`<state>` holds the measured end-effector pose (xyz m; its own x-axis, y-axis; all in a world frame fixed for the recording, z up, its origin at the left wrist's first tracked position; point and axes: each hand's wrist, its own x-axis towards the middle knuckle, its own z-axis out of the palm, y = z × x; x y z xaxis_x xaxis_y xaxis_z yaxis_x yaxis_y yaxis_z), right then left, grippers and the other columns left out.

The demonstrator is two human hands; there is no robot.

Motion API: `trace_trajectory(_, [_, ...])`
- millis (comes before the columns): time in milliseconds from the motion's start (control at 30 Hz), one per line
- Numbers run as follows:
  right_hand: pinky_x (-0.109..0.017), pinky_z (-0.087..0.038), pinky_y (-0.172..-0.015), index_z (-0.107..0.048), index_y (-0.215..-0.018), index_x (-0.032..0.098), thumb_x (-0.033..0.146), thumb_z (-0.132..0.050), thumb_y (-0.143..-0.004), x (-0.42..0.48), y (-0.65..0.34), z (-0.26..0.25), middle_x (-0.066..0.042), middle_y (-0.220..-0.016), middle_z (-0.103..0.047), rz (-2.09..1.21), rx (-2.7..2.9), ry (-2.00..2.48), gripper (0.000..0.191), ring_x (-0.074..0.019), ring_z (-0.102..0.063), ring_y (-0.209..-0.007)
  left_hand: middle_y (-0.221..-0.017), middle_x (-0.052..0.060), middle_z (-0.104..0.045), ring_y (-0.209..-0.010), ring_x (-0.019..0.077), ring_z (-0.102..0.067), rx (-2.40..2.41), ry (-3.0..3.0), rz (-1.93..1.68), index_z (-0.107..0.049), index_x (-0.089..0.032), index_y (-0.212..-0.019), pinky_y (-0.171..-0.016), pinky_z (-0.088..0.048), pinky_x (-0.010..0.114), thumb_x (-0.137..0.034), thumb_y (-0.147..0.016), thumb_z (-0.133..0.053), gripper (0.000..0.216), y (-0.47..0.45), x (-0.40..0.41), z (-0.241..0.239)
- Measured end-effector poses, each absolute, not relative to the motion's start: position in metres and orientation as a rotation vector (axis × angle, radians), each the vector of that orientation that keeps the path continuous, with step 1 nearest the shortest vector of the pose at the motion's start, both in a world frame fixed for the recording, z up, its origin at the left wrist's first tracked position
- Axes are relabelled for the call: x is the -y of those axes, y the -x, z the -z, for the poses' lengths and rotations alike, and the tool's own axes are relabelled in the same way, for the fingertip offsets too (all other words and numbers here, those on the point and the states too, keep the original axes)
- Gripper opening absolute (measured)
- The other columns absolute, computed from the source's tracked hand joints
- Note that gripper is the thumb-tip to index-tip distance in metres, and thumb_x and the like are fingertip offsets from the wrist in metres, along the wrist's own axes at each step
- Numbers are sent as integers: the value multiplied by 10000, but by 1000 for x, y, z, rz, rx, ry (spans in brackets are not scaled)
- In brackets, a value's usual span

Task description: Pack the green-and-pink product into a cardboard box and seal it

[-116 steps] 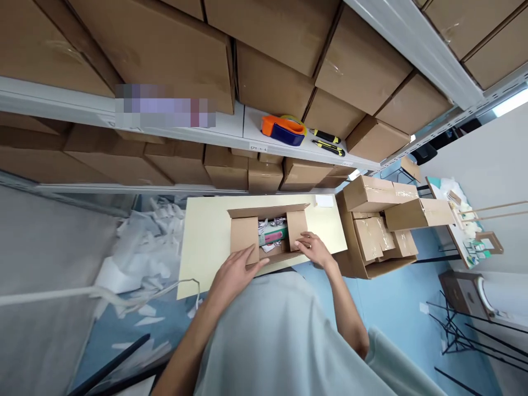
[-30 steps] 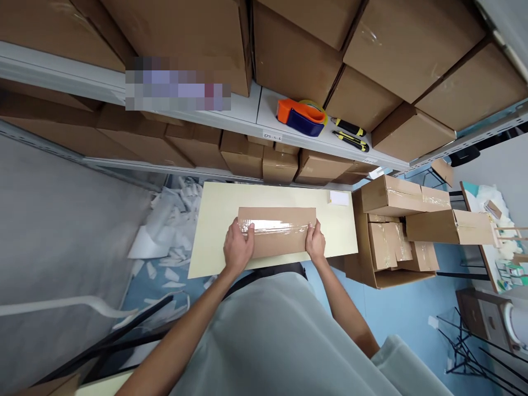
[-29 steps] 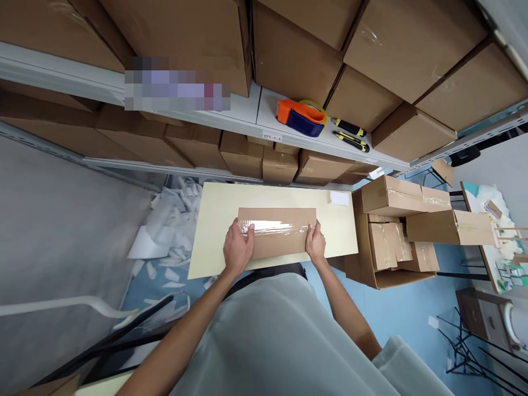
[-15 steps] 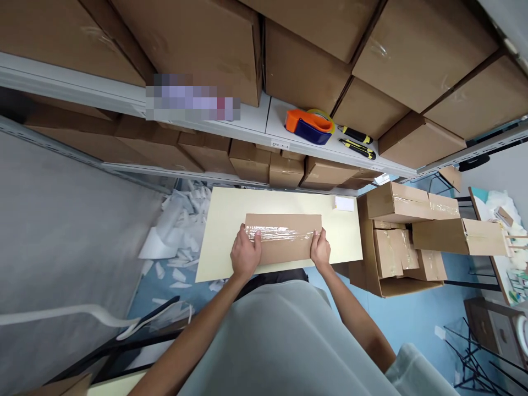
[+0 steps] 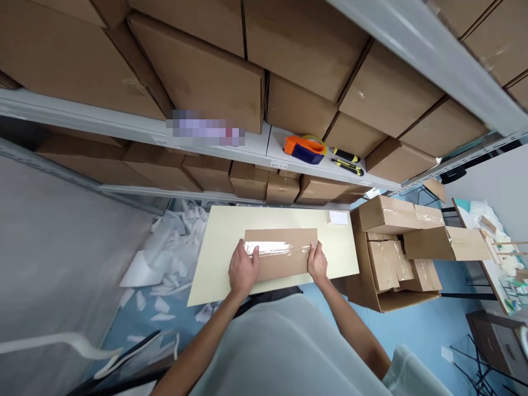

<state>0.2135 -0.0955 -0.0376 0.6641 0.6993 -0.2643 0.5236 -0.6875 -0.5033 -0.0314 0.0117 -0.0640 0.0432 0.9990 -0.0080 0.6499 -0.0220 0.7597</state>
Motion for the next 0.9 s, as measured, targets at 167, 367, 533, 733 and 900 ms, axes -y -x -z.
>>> trace_trajectory(167, [-585,-570,-1122,-445,-1665,59,548,-234,-1154,96,-212,44,-341,-1590,-606,-355,1074,2485,738,-432,-693,-1414,-1808,343,-299,-1683,504,-331,-1620,-1809,-867,-333,-85,-1735,-1315,-366,703,-593,-1092,-460,829,37,-12,58])
trace_trajectory(367, [-702,-358,-1310,-400,-1699,65,438,-309,-1163,61,-221,-13,-318,-1715,-471,-17,1421,2347,659,-424,-443,-1628,-1822,252,-355,-1746,432,-197,-1422,-1980,-949,-410,-187,-1718,-1389,-141,731,-512,-1106,-474,696,23,-27,20])
trace_trajectory(533, [-672,-267,-1366,-325,-1743,104,437,-322,-1176,-52,-250,-105,-265,-1726,-451,150,1612,2141,657,-384,-349,-1672,-1820,205,-388,-1754,373,-206,-1232,-2058,-1054,-446,-181,-1710,-1408,-157,671,-488,-1114,-478,671,-32,-91,-43])
trace_trajectory(733, [-563,-410,-1272,-473,-1597,17,286,-393,-1130,-190,-268,-176,-304,-1550,-592,297,1816,2159,544,-383,-550,-1465,-1790,227,-429,-1725,379,-300,-1175,-2142,-1166,-510,-104,-1669,-1402,-234,633,-452,-1115,-419,660,-107,-170,-119])
trace_trajectory(900, [-504,-434,-1218,-547,-1476,-33,239,-527,-1070,-233,-266,-184,-355,-1475,-650,90,1875,2525,489,-398,-616,-1386,-1747,239,-492,-1692,397,-374,-1235,-2156,-1150,-580,-74,-1604,-1385,-295,627,-403,-1104,-391,628,-127,-190,-137])
